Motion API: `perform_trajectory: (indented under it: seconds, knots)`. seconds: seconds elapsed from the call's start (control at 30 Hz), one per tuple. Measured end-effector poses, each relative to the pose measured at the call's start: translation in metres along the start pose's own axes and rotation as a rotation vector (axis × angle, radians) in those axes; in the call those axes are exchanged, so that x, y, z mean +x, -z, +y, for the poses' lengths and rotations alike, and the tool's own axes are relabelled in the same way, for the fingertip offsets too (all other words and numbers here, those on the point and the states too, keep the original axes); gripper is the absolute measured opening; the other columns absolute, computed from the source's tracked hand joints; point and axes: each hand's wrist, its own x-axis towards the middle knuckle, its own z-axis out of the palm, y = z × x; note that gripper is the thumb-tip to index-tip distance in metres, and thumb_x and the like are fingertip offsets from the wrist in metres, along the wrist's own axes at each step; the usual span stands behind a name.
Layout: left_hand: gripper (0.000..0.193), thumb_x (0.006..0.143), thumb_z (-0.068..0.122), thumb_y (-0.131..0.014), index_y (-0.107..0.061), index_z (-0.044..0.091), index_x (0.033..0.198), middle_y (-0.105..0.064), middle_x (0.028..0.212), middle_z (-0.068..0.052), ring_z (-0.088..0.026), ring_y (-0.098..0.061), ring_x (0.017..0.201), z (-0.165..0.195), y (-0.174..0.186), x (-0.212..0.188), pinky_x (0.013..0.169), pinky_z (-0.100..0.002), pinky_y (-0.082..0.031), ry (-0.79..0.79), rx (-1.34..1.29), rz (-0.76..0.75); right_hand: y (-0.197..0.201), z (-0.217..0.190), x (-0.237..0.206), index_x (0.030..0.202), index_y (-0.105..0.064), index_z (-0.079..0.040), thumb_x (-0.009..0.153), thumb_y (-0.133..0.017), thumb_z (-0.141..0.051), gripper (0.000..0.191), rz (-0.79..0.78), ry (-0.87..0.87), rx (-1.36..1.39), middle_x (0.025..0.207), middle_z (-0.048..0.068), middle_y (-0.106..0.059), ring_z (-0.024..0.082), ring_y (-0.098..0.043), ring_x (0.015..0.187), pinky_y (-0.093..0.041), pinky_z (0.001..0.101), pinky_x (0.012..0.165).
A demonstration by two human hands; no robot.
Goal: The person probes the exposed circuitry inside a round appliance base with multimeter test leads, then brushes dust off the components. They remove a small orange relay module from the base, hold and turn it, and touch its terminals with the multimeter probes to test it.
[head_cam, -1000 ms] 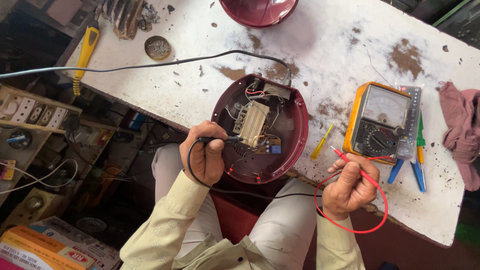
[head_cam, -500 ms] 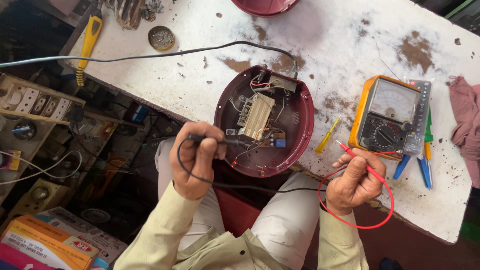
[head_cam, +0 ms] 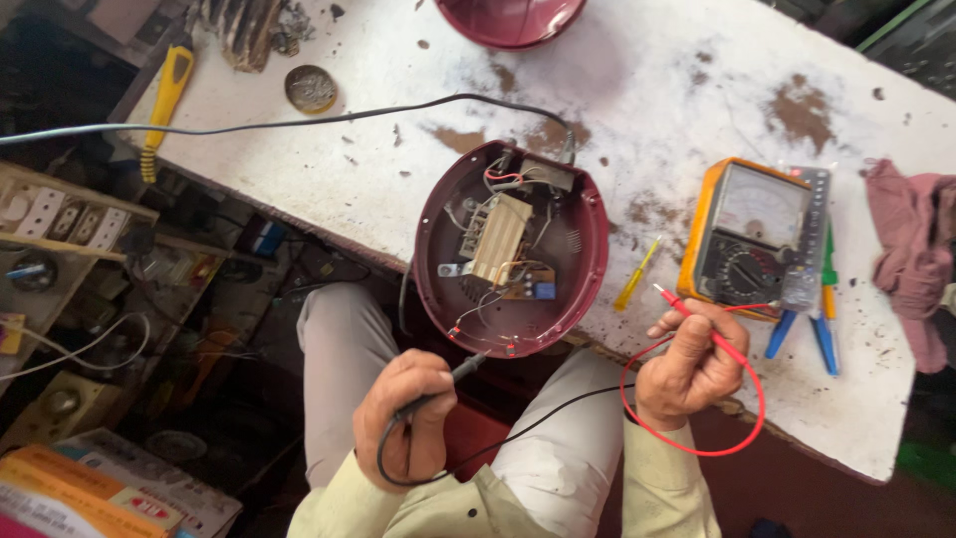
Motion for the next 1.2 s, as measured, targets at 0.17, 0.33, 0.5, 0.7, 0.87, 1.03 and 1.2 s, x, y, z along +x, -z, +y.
perform_trajectory:
  seconds: [0.17, 0.33, 0.5, 0.7, 0.87, 1.03, 1.2]
  knots:
    - [0.035, 0.088, -0.007, -0.073, -0.062, -0.002, 0.121, -0.067, 0.097, -0.014, -0.026, -0.069, 0.082, 0.020, -0.015, -0.001, 0.074, -0.033, -0.058, -0.141, 0.174, -0.057, -0.001, 0.000, -0.001, 0.117, -0.057, 0.002, 0.116, -0.057, -0.022, 0.024, 0.005, -0.022, 0.044, 0.089, 0.009, -0.063, 0.013, -0.057, 0.067, -0.050, 0.0248, 0.059]
    - [0.043, 0.082, 0.003, -0.079, -0.064, -0.003, 0.122, -0.066, 0.103, -0.016, -0.030, -0.069, 0.085, 0.036, -0.041, 0.002, 0.075, -0.036, -0.057, -0.234, 0.435, -0.234, -0.002, 0.001, 0.000, 0.117, -0.057, 0.002, 0.115, -0.056, -0.022, 0.024, 0.014, -0.008, 0.055, 0.088, 0.009, -0.063, 0.013, -0.058, 0.067, -0.051, 0.0247, 0.060]
    - [0.041, 0.091, -0.003, -0.075, -0.063, -0.011, 0.129, -0.064, 0.099, -0.012, -0.020, -0.061, 0.074, 0.035, -0.065, 0.007, 0.064, -0.033, -0.051, -0.354, 0.597, -0.316, -0.001, -0.001, 0.000, 0.118, -0.057, 0.002, 0.116, -0.055, -0.023, 0.025, 0.003, -0.012, 0.064, 0.087, 0.009, -0.063, 0.012, -0.057, 0.066, -0.050, 0.0248, 0.062]
    - [0.049, 0.086, -0.002, -0.069, -0.057, -0.013, 0.133, -0.058, 0.091, -0.011, -0.023, -0.060, 0.072, 0.032, -0.079, 0.012, 0.062, -0.034, -0.050, -0.214, 0.654, -0.294, -0.001, -0.002, 0.002, 0.116, -0.057, 0.003, 0.116, -0.054, -0.022, 0.025, 0.002, -0.002, 0.063, 0.086, 0.011, -0.062, 0.013, -0.055, 0.063, -0.048, 0.0239, 0.058]
    - [0.051, 0.086, 0.001, -0.068, -0.056, -0.014, 0.134, -0.058, 0.088, -0.012, -0.024, -0.062, 0.073, 0.028, -0.090, 0.015, 0.060, -0.035, -0.050, -0.088, 0.776, -0.295, -0.001, -0.003, 0.002, 0.116, -0.057, 0.004, 0.116, -0.054, -0.021, 0.025, -0.004, -0.005, 0.080, 0.085, 0.012, -0.062, 0.013, -0.056, 0.064, -0.048, 0.0238, 0.057]
    - [0.047, 0.097, 0.010, -0.068, -0.053, -0.017, 0.133, -0.060, 0.094, -0.016, -0.026, -0.062, 0.073, 0.031, -0.094, 0.016, 0.061, -0.035, -0.051, -0.050, 0.781, -0.231, 0.001, -0.002, 0.002, 0.117, -0.057, 0.004, 0.116, -0.055, -0.021, 0.026, -0.015, -0.006, 0.085, 0.086, 0.013, -0.063, 0.014, -0.056, 0.064, -0.049, 0.0242, 0.058]
    - [0.046, 0.098, 0.007, -0.070, -0.054, -0.014, 0.135, -0.060, 0.093, -0.013, -0.024, -0.061, 0.074, 0.031, -0.089, 0.016, 0.063, -0.036, -0.050, -0.111, 0.722, -0.257, 0.003, -0.001, 0.001, 0.117, -0.057, 0.004, 0.116, -0.055, -0.020, 0.025, -0.007, -0.028, 0.098, 0.082, 0.014, -0.063, 0.014, -0.056, 0.063, -0.048, 0.0242, 0.057]
